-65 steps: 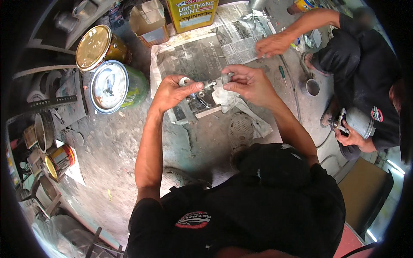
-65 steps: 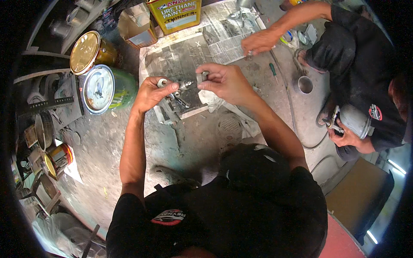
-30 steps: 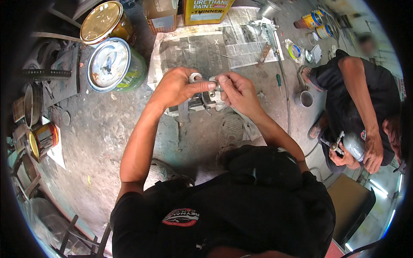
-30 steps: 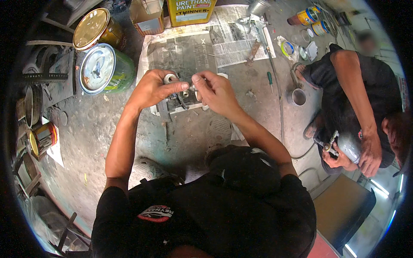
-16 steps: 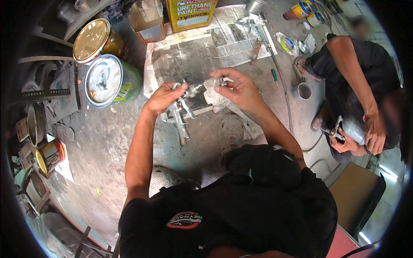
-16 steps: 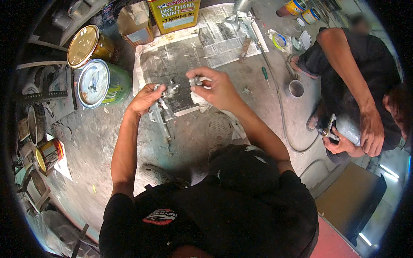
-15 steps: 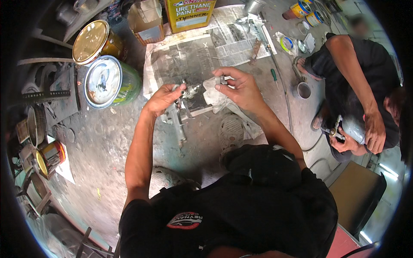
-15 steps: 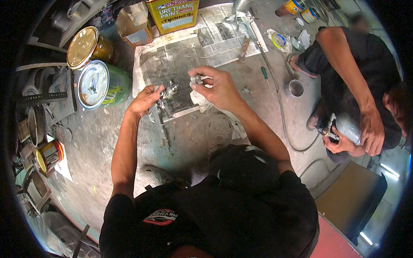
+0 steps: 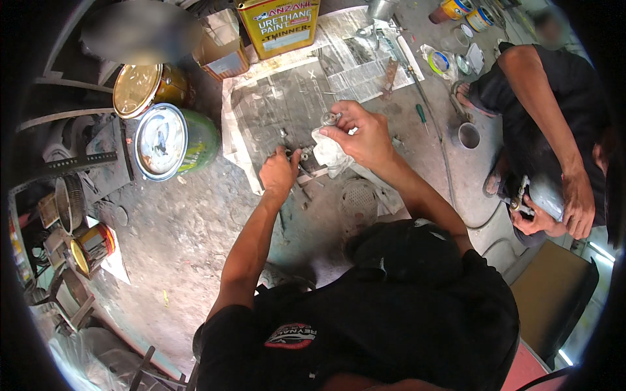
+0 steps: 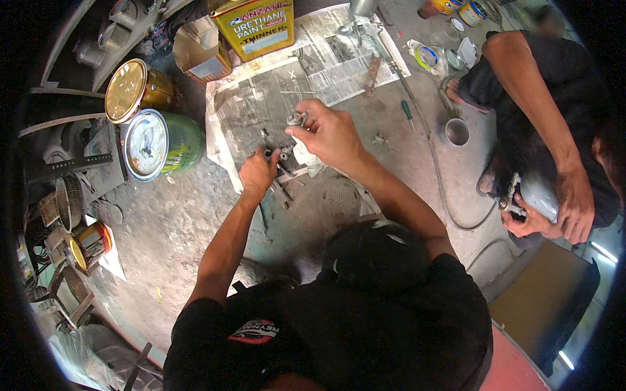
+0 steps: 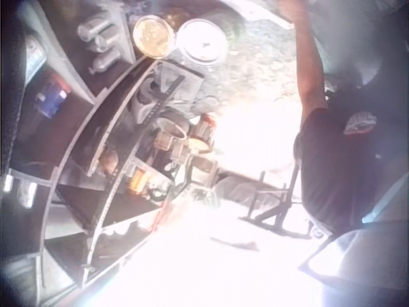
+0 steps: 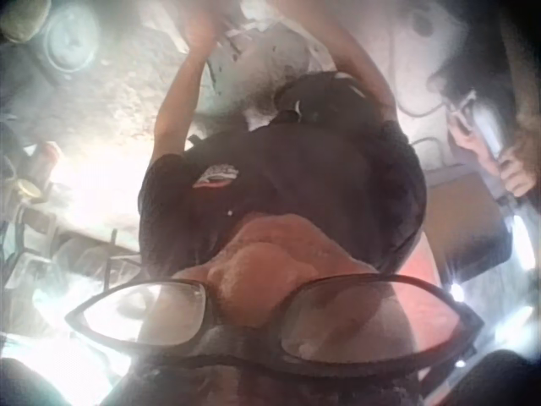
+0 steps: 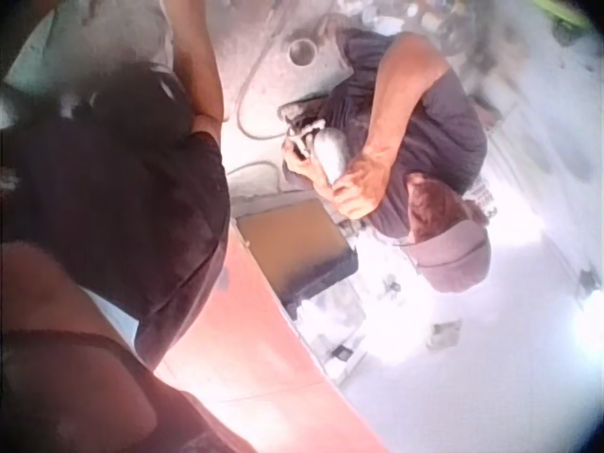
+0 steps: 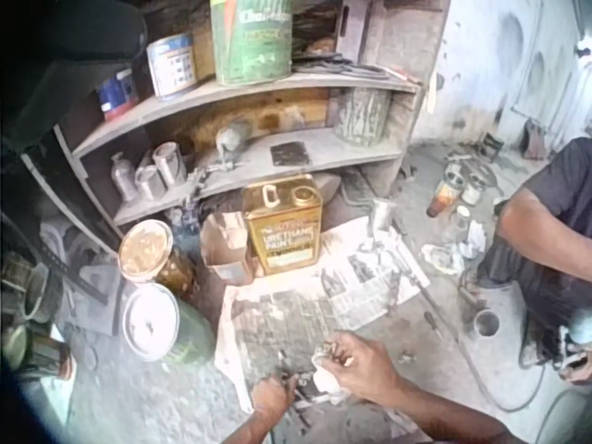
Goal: The person sits on the floor and assembles a spray gun. They wipe small metal parts with a cloth, insert them into the gun body, and tighten components by hand. The person also handles a paint thinner can and a spray gun cup.
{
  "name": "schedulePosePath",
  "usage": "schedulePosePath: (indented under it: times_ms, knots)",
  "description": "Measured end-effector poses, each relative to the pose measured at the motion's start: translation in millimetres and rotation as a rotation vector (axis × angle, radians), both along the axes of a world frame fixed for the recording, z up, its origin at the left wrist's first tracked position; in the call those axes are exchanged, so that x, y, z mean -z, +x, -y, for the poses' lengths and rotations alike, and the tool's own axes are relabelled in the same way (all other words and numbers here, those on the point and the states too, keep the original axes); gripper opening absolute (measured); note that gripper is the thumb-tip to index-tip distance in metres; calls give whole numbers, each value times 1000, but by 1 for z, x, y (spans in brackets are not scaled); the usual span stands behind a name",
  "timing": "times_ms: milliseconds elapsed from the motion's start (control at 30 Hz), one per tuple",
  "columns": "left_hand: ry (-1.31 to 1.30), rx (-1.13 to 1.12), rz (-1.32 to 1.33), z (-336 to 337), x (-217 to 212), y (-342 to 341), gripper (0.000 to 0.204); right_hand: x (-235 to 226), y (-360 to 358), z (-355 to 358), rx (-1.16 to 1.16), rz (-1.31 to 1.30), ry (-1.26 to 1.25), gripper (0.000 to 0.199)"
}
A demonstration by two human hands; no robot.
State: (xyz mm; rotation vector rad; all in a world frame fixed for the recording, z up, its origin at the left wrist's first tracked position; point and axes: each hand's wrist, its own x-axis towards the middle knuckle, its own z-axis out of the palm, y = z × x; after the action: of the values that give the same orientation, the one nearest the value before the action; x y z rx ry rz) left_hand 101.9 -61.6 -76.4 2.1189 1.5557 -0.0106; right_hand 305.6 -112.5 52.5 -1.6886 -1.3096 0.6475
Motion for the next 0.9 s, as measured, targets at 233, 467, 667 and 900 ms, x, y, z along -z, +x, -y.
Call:
schedulePosePath:
  times_ms: [233,467,667,900]
  knots:
    - [-135,-154,870,-12,-105,30,40,24,4,-34,-30,-667,-112,26]
    - [-224,-233,970,-56,-150,36,49,16,-14,-93,-216,-1139,-138,33]
    - [-113,-303,756,-96,-167,33,31,19,-25,-116,-240,-1089,-175,29]
    - [397,-93,254,-240,-178,17,21,39,0,-123,-252,-670,17,20]
